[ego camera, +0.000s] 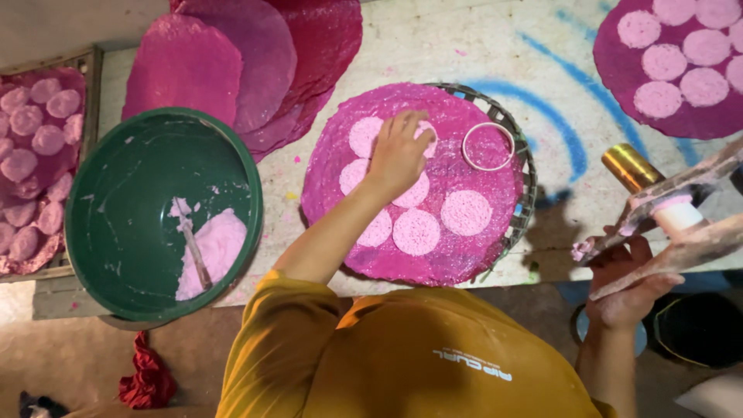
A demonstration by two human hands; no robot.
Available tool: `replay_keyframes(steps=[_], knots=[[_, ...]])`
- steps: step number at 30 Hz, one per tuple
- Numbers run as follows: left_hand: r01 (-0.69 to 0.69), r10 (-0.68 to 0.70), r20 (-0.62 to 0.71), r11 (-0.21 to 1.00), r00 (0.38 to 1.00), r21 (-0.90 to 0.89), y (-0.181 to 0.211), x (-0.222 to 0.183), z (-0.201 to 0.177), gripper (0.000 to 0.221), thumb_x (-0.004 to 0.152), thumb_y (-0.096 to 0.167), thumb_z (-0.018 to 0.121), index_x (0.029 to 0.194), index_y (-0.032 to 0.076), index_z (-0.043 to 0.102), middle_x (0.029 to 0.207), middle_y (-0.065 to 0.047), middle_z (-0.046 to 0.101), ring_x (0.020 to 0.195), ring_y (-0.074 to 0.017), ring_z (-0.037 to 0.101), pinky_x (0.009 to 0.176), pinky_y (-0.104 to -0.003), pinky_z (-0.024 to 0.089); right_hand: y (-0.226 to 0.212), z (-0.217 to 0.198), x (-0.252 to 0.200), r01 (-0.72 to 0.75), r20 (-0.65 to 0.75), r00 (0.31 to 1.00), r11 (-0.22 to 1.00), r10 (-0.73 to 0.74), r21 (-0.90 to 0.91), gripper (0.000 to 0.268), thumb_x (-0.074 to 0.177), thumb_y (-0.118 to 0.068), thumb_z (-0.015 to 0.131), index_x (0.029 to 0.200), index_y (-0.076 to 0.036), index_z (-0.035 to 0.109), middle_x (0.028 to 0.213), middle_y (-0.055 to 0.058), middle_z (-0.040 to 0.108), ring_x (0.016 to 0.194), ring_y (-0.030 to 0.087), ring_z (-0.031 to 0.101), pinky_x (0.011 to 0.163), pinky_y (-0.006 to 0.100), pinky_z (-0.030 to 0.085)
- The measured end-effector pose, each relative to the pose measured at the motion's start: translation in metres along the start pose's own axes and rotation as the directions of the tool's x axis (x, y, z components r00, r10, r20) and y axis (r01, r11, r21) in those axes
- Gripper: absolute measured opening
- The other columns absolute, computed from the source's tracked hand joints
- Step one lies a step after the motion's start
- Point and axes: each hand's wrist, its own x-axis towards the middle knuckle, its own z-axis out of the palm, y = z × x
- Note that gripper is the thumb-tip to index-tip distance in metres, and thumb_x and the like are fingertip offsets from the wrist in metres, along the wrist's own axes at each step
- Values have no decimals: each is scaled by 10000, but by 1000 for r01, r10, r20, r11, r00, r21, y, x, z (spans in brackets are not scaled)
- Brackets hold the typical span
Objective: The person uses a handheld metal mold tool to scoop pink paste from a green bowl and presses it into circular molds on a pink tray.
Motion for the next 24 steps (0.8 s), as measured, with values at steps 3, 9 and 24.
replay_keyframes(steps=[3, 9, 24], knots=[[-63, 57, -54, 992, 997, -112, -1, -7, -3, 387, 870, 62, 663, 1229, 183, 739, 1500, -136, 509, 1422, -371, 409, 1186, -512, 315, 10, -10, -3, -52, -66, 996, 993, 59, 106, 1209, 842, -943, 465, 1706, -197, 66, 1380, 128, 546, 1148, 272, 578, 942, 457, 508], [-92, 93, 14, 994, 996, -56, -2, -18, -3, 438, 792, 46, 659, 1196, 186, 757, 1489, -120, 517, 1399, -367, 422, 1161, -517, 344, 40, -36, 3, -93, -39, 994, 977, 103, 194, 1242, 849, -926, 427, 1634, 31, 315, 1292, 118, 550, 1147, 239, 570, 1018, 417, 498], [-11, 22, 75, 988, 997, -152, 42, 47, 22, 158, 917, 208, 693, 1057, 194, 764, 1157, -85, 698, 1141, -317, 573, 968, -456, 473, 4, -6, 12, -95, 58, 995, 974, 85, 207, 1097, 883, -916, 465, 1567, -65, 357, 1300, 77, 567, 1063, 250, 587, 898, 440, 497]])
